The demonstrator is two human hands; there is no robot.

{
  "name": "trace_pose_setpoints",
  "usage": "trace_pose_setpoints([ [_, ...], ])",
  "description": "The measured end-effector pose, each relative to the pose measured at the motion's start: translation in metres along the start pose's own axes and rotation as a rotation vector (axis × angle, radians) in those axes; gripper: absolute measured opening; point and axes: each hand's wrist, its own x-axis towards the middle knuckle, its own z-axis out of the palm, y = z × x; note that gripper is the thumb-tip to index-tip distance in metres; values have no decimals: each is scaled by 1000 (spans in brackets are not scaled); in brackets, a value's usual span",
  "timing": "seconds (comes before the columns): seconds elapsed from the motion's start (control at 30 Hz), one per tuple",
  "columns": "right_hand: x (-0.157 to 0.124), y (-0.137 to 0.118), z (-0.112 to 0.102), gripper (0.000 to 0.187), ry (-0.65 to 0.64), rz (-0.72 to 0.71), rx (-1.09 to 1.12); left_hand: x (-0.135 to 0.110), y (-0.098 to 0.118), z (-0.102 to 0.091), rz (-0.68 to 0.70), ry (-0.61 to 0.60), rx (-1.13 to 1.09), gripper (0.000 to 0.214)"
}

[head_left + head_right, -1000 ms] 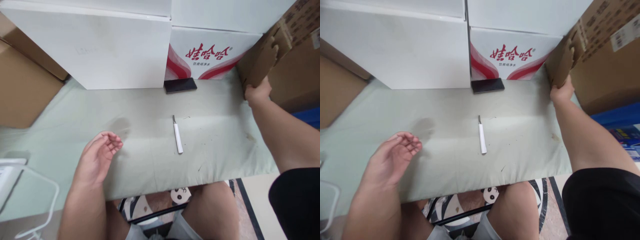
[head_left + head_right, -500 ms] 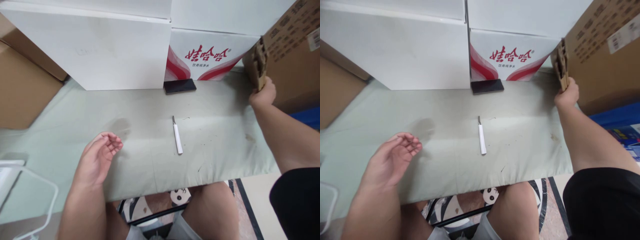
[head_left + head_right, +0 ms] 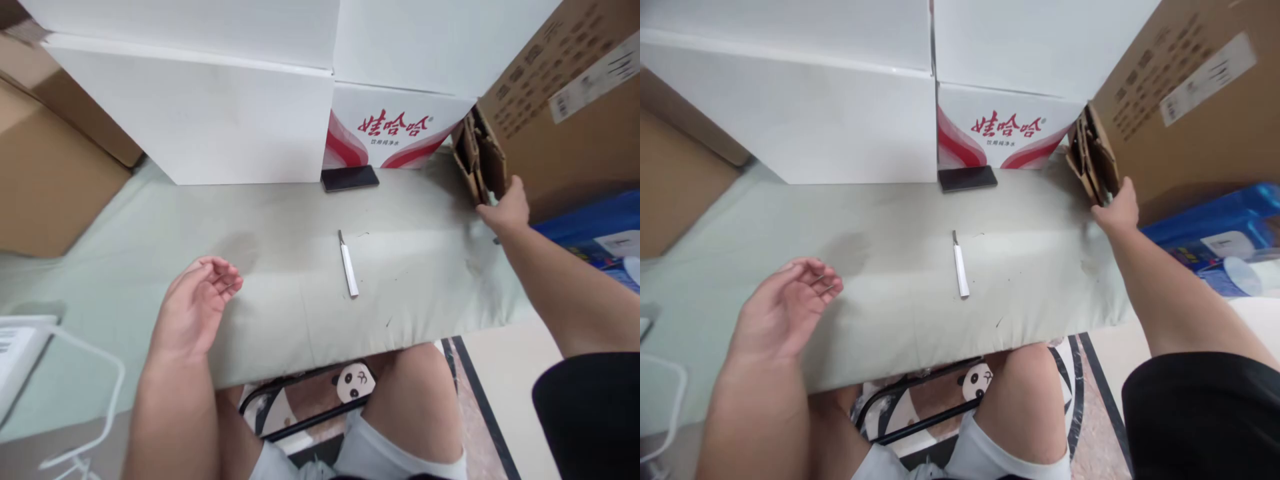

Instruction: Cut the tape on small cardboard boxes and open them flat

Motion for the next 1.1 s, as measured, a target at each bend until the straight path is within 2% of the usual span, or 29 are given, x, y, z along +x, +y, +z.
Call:
trace_pose_setpoints([
  [0.1, -17, -11, -34, 93, -16, 32, -43, -4, 7, -5, 0, -26, -43, 9],
  [0.2, -32, -35, -73, 81, -20, -61, -75, -10, 16, -14, 1, -43, -66, 8],
  [0.33, -53, -87, -113, 65, -14, -268, -106, -17, 27, -36, 41, -55, -114, 7],
  [0.43, -74, -141, -124, 52, -21, -458, -102, -21, 33, -58, 112, -27, -138, 7],
  [0.53, -106, -205, -117, 35, -47, -677, -65, -21, 37, -79, 178, 24, -124, 8],
  [0.67, -174, -300, -93, 20, -146, -1012, 23, -20, 42, -103, 245, 30, -132, 15],
  [0.77, -233, -377, -70, 25, -281, -1258, 72, -20, 47, -114, 263, 38, -174, 18],
  [0.87, -289, -459, -44, 37, -418, -1444, 101, -21, 49, -119, 275, 42, -196, 19],
  [0.93, -318, -516, -28, 56, -455, -1515, 206, -23, 49, -119, 287, 35, -195, 19],
  [1.0, -339, -570, -15, 72, -467, -1504, 295, -25, 48, -119, 305, 13, -197, 19],
  [1.1, -351, -629, -2, 79, -424, -1462, 304, -26, 45, -117, 325, -21, -199, 17],
])
